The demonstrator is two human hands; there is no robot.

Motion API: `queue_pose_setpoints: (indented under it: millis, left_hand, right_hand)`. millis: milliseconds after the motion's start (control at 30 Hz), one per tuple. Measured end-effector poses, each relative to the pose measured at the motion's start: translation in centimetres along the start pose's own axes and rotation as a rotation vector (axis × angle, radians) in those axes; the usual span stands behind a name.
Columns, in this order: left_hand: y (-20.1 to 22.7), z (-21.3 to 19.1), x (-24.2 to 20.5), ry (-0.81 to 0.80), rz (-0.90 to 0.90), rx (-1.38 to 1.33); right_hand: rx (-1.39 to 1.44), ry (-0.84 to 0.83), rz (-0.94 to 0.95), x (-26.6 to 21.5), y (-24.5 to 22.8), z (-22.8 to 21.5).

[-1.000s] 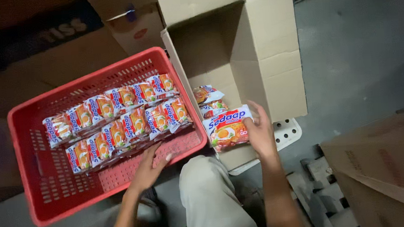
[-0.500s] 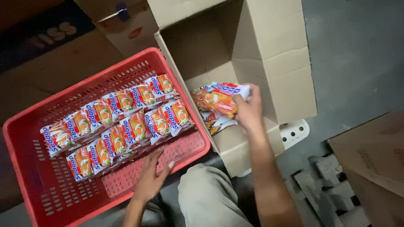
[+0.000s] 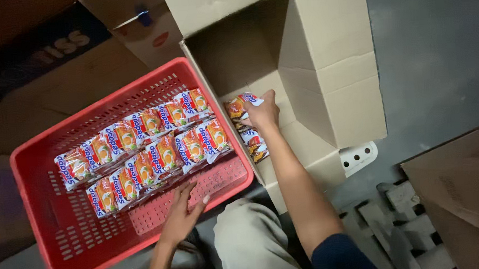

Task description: The person transfers packets of instant noodles from a red plastic basket into a cardboard box. They pick up the packets one by one and place them neatly in rows inside the box.

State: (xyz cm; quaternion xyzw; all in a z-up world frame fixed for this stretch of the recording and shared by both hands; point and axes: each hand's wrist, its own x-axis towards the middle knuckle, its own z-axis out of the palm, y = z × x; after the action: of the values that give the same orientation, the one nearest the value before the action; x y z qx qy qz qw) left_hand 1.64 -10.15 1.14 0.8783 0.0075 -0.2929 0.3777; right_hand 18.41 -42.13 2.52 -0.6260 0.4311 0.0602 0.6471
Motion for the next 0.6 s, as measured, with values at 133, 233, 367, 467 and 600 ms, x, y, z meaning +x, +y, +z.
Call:
queue_pose_setpoints:
  millis: [133,233,367,467,600]
  left_hand:
    - [-0.6,0.1,0.1,0.014,0.022,0.031]
    - [-2.2,0.7,0.7,0.046,0.077,0.066]
    - [-1.7,0.6,0.5,0.056,0.094,0.071]
    - [-0.6,0.3,0.2,0.024,0.005,0.074]
    - [-1.1,0.7,0.4,0.037,0.03,0.042]
  right_hand:
    - [-0.194,-0.122,0.076,-1.2,-3.0,-1.0]
    - [-0.549,-0.152,0.02,0.1,-3.8,-1.5]
    - [-1.039,-0.045,-0.179,3.9,-2.1,-1.8]
    - [-0.872,-0.11,-0.258,4.8,-0.8,-2.2]
    - [-0.648,-0.31,-0.23,6.1,1.7,-2.0]
